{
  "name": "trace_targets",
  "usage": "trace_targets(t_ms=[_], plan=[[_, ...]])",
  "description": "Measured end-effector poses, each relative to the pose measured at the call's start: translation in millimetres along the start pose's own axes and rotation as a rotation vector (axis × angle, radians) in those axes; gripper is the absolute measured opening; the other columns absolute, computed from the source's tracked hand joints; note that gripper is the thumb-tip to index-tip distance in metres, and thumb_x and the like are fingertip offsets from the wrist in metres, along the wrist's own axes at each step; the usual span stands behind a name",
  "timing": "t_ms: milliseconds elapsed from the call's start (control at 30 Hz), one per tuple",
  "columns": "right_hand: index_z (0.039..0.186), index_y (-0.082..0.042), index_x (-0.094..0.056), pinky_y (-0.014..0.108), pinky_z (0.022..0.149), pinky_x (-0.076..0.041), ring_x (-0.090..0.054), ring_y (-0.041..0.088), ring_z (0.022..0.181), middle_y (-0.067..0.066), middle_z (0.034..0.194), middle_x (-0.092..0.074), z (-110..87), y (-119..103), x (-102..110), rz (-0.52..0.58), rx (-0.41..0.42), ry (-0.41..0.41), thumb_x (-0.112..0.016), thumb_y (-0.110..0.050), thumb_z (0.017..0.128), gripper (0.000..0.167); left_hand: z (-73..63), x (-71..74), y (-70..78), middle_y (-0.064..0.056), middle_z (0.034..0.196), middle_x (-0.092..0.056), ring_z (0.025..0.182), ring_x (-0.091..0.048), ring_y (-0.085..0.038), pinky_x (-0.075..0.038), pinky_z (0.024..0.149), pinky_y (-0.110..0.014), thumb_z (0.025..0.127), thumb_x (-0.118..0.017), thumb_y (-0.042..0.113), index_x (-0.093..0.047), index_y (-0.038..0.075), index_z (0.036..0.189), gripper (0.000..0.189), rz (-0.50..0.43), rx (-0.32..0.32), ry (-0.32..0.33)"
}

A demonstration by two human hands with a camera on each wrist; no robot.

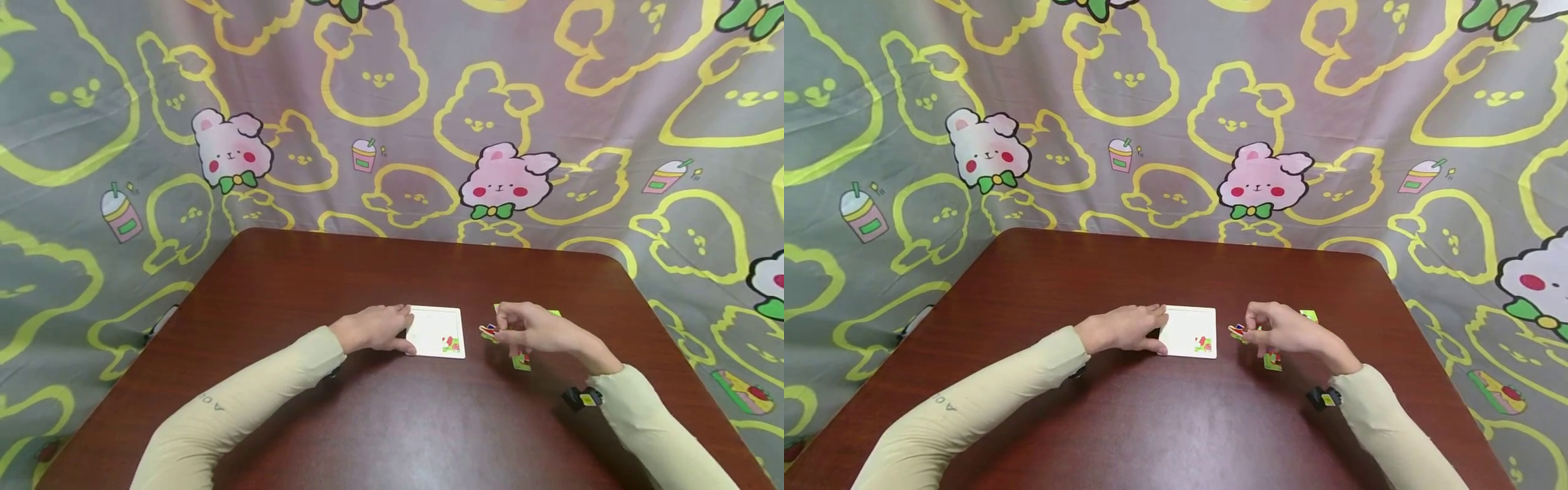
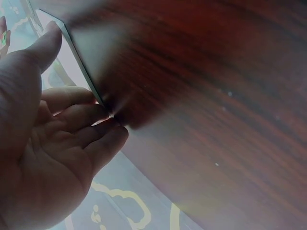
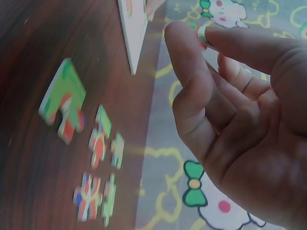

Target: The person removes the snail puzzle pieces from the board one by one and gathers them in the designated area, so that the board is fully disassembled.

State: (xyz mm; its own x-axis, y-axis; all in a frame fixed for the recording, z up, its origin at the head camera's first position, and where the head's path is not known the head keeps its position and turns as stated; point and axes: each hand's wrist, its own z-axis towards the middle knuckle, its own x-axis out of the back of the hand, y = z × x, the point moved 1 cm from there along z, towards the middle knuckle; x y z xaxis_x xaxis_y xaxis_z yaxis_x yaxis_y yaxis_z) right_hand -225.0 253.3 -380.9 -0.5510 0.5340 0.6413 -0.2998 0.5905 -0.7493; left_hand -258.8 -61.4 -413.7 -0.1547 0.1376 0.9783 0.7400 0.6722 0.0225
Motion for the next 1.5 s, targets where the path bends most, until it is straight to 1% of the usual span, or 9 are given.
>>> trace_targets(t_ms=[200,433,567,700,833,967,1200,1333,1500], plan=[[0.089,-0.01,-0.052,0.032,0.051,-0.051,-0.069,0.031,0.063,0.014,0.082,-0.071,-16.6,13.6,11.8,-0.022,-0.032,-0.033,-0.066,-0.023,0.095,0.02,1.0,0.0,-0.1,-0.021,0.15,-0.044,0.138,-0.047,-0.028,-0.049,0.102,-0.04,0.091,-0.056,0.061,-0.058,0.007,0.129,0.067,-0.003,0.0,0.001],[0.089,-0.007,-0.051,0.033,0.049,-0.051,-0.068,0.028,0.059,0.016,0.083,-0.07,-31.7,33.6,19.6,-0.015,-0.016,-0.033,-0.065,-0.018,0.095,0.019,1.9,-0.6,-1.2,-0.021,0.15,-0.044,0.139,-0.046,-0.028,-0.048,0.103,-0.04,0.09,-0.056,0.062,-0.058,0.008,0.128,0.066,0.0,0.007,-0.004],[0.09,-0.005,-0.051,0.033,0.05,-0.052,-0.068,0.027,0.058,0.017,0.083,-0.07,-37.0,43.1,23.4,0.014,-0.034,-0.053,-0.065,-0.017,0.095,0.019,2.8,-0.6,-1.6,-0.021,0.15,-0.044,0.139,-0.046,-0.028,-0.048,0.104,-0.04,0.09,-0.056,0.062,-0.058,0.008,0.128,0.066,0.001,0.004,-0.006],[0.092,-0.003,-0.052,0.036,0.051,-0.053,-0.067,0.027,0.058,0.02,0.079,-0.067,-41.1,50.1,26.1,0.044,-0.051,-0.101,-0.066,-0.017,0.094,0.02,3.0,-0.5,-1.7,-0.021,0.151,-0.044,0.139,-0.046,-0.028,-0.047,0.105,-0.04,0.09,-0.057,0.062,-0.058,0.008,0.129,0.067,-0.001,0.004,-0.008],[0.091,-0.001,-0.053,0.039,0.05,-0.053,-0.065,0.026,0.052,0.024,0.078,-0.064,-43.9,56.3,28.3,0.064,-0.05,-0.144,-0.064,-0.015,0.095,0.018,3.1,-1.2,-1.9,-0.021,0.151,-0.044,0.139,-0.046,-0.028,-0.047,0.105,-0.04,0.091,-0.056,0.062,-0.057,0.007,0.131,0.068,-0.002,0.001,-0.007],[0.091,-0.001,-0.054,0.037,0.049,-0.053,-0.063,0.025,0.049,0.025,0.077,-0.063,-45.7,60.7,28.8,0.074,-0.067,-0.163,-0.065,-0.015,0.094,0.018,2.9,-1.2,-2.3,-0.021,0.151,-0.044,0.139,-0.045,-0.028,-0.046,0.105,-0.04,0.091,-0.056,0.062,-0.056,0.007,0.133,0.069,0.0,0.005,-0.01],[0.09,0.0,-0.053,0.033,0.048,-0.052,-0.06,0.017,0.048,0.021,0.074,-0.063,-49.9,66.5,29.1,0.057,-0.105,-0.16,-0.064,-0.014,0.095,0.019,2.9,-1.7,-3.1,-0.021,0.15,-0.045,0.138,-0.047,-0.028,-0.048,0.103,-0.039,0.09,-0.057,0.063,-0.057,0.007,0.131,0.07,0.006,0.002,-0.002],[0.09,0.001,-0.052,0.03,0.047,-0.051,-0.056,0.011,0.047,0.012,0.073,-0.063,-51.4,68.1,27.9,0.068,-0.134,-0.182,-0.063,-0.012,0.095,0.017,2.4,-2.0,-2.4,-0.021,0.149,-0.046,0.136,-0.049,-0.028,-0.05,0.101,-0.039,0.09,-0.057,0.063,-0.058,0.007,0.129,0.068,0.01,-0.002,-0.001],[0.09,0.003,-0.052,0.023,0.044,-0.042,-0.046,0.008,0.047,0.006,0.071,-0.06,-52.7,67.6,27.3,0.088,-0.171,-0.197,-0.062,-0.009,0.095,0.016,2.2,-1.2,-0.8,-0.021,0.148,-0.047,0.135,-0.05,-0.028,-0.05,0.1,-0.039,0.09,-0.057,0.062,-0.059,0.008,0.126,0.066,0.012,-0.004,0.001]])
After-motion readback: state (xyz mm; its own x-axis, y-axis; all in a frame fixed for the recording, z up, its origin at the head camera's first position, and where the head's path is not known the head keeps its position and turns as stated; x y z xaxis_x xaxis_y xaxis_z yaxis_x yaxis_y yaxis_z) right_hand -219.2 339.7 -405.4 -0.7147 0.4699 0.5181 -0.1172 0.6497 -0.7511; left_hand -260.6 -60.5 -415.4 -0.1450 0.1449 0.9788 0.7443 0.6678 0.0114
